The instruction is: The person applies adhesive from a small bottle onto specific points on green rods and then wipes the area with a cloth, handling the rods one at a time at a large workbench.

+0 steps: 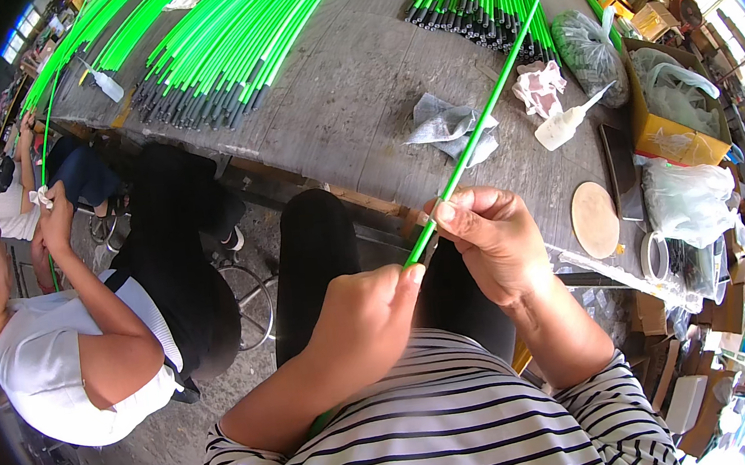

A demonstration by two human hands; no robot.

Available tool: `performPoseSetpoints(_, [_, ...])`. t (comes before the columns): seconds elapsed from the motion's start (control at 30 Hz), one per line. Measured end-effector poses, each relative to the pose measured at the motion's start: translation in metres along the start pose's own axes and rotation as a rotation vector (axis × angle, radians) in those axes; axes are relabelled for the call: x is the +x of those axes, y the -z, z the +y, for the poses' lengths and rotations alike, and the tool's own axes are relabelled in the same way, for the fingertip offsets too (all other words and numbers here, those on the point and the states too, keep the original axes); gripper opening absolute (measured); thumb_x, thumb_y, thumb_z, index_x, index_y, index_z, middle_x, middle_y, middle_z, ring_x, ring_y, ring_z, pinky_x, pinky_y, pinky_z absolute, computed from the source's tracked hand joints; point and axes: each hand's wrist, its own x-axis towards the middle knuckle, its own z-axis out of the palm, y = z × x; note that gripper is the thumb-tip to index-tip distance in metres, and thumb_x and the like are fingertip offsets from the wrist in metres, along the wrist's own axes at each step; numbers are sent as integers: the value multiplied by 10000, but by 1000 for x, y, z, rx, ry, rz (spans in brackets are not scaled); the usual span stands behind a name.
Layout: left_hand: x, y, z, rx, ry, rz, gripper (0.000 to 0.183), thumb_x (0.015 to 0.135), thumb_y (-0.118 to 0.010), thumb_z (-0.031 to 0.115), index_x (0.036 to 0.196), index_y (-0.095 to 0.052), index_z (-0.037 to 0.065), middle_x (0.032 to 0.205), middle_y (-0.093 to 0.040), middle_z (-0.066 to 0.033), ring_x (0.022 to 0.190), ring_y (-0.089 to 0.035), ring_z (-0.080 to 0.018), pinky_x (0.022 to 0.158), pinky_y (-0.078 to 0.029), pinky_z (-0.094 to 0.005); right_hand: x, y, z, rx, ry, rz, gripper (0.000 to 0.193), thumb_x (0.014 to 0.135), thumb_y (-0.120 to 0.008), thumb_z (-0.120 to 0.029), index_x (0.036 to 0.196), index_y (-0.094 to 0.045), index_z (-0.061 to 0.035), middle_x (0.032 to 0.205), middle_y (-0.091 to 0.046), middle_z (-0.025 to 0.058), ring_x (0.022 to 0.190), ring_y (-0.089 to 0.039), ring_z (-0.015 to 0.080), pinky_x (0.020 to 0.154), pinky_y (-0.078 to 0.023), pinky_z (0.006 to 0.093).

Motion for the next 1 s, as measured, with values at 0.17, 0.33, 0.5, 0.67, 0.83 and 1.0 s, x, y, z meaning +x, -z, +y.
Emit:
performPoseSetpoints(0.17, [4,15,4,-961,557,-439,492,944,-330,383,531,-273,120,440,-255,42,337,-232,-52,315,-182,-214,-4,7,1,124,60,-115,121,760,-664,-41,874,-657,0,853,-646,93,789,-595,142,755,-459,254])
performPoseSetpoints(0.33, [6,13,-7,-1349,616,-700,504,947,-248,412,526,-254,134,413,-258,41,325,-240,-51,309,-192,-200,1,13,2,98,144,-273,119,768,-655,-43,878,-657,1,855,-637,98,785,-582,140,731,-452,250])
performPoseSetpoints(0.5, [2,4,-19,-1706,634,-908,506,949,-242,407,520,-246,140,411,-256,45,316,-249,-51,301,-202,-193,8,15,5,137,163,-444,116,794,-633,-70,890,-643,-6,818,-568,53,685,-493,105,600,-380,217])
performPoseSetpoints(0.67, [5,9,2,-1112,527,-564,496,948,-310,368,519,-296,120,422,-290,37,337,-258,-59,325,-208,-211,8,16,9,185,132,-450,111,815,-609,-79,854,-599,25,830,-526,48,632,-411,83,544,-322,216])
performPoseSetpoints(0.83, [1,1,3,-221,153,-156,418,930,-396,211,555,-410,24,442,-390,-35,377,-354,-154,397,-276,-296,4,7,9,93,105,-312,124,832,-597,-99,816,-568,21,726,-490,4,574,-340,60,505,-276,210])
performPoseSetpoints(1.0, [9,-1,-3,77,6,25,333,892,-452,152,607,-463,-19,505,-442,-189,449,-470,-349,431,-341,-392,8,1,11,-83,13,-93,118,847,-588,-107,819,-571,6,651,-463,-40,564,-322,35,489,-257,193])
